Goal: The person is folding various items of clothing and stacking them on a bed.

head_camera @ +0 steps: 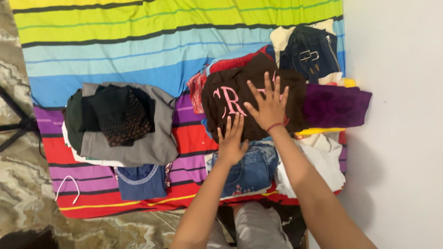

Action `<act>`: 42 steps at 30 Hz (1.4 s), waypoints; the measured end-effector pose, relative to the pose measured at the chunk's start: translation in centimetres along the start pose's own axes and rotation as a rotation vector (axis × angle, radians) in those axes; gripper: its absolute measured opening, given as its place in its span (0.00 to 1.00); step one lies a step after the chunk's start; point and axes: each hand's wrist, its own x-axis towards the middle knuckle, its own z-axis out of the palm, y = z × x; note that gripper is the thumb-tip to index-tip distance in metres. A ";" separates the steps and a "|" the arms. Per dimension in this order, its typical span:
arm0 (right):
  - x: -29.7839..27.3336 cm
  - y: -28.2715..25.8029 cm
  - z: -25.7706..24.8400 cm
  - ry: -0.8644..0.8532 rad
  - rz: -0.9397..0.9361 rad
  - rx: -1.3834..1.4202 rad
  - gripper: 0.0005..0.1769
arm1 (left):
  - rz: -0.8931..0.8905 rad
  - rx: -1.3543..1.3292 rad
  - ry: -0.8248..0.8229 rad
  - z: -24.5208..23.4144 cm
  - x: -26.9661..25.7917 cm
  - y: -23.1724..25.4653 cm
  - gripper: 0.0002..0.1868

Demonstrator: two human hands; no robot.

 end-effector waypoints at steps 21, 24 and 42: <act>-9.2 -16.6 -0.3 0.251 0.030 0.296 0.46 | -0.027 -0.413 0.158 -2.3 -18.5 -11.4 0.50; -11.5 -21.3 3.5 0.107 -0.065 0.485 0.37 | -0.057 -0.381 0.220 -4.6 -21.1 -13.5 0.49; -17.8 -34.3 25.1 -0.272 0.434 1.209 0.46 | -0.492 -0.603 0.403 1.2 -32.1 -31.5 0.40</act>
